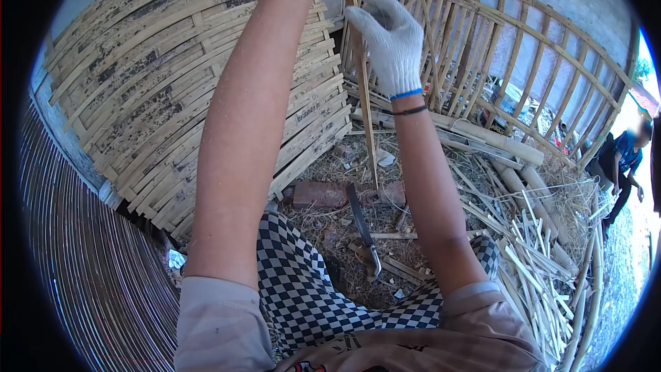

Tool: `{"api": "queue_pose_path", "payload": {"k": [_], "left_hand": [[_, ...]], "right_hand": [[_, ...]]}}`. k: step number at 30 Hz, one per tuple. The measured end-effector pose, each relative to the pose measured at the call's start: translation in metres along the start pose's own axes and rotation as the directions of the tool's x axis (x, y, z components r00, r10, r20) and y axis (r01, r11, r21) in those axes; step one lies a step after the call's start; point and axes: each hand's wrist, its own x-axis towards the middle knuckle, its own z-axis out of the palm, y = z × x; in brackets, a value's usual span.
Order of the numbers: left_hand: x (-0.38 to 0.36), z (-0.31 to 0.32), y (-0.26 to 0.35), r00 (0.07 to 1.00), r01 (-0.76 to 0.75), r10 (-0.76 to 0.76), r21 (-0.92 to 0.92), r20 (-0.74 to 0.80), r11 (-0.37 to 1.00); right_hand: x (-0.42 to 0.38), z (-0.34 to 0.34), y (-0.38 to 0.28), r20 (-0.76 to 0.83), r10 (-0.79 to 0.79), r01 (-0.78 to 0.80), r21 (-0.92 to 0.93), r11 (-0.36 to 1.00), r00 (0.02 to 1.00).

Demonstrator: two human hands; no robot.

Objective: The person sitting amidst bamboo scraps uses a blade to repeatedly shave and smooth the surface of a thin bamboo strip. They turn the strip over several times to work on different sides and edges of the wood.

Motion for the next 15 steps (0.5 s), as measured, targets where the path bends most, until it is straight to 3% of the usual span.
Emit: {"api": "queue_pose_path", "payload": {"k": [1, 2, 5, 8, 15], "left_hand": [[0.000, 0.000, 0.001, 1.000, 0.005, -0.005, -0.002, 0.018, 1.000], [0.001, 0.002, 0.004, 1.000, 0.007, -0.007, -0.010, 0.025, 1.000], [-0.006, 0.006, 0.006, 0.999, 0.034, -0.033, -0.030, 0.039, 0.999], [-0.005, 0.006, 0.007, 0.998, 0.026, -0.023, -0.036, 0.065, 0.999], [-0.008, 0.012, 0.007, 0.995, 0.059, -0.050, -0.091, 0.089, 0.994]], "right_hand": [[0.009, 0.004, -0.003, -0.012, -0.022, 0.023, 0.055, 0.998, 1.000], [0.016, 0.005, -0.002, -0.017, -0.078, 0.077, -0.026, 0.997, 0.997], [0.014, 0.005, -0.001, -0.049, -0.089, 0.088, -0.025, 0.996, 0.995], [-0.003, -0.007, -0.011, 0.016, 0.007, -0.006, -0.051, 0.999, 1.000], [-0.011, -0.030, 0.007, 0.082, 0.277, -0.289, 0.305, 0.908, 0.957]]}}
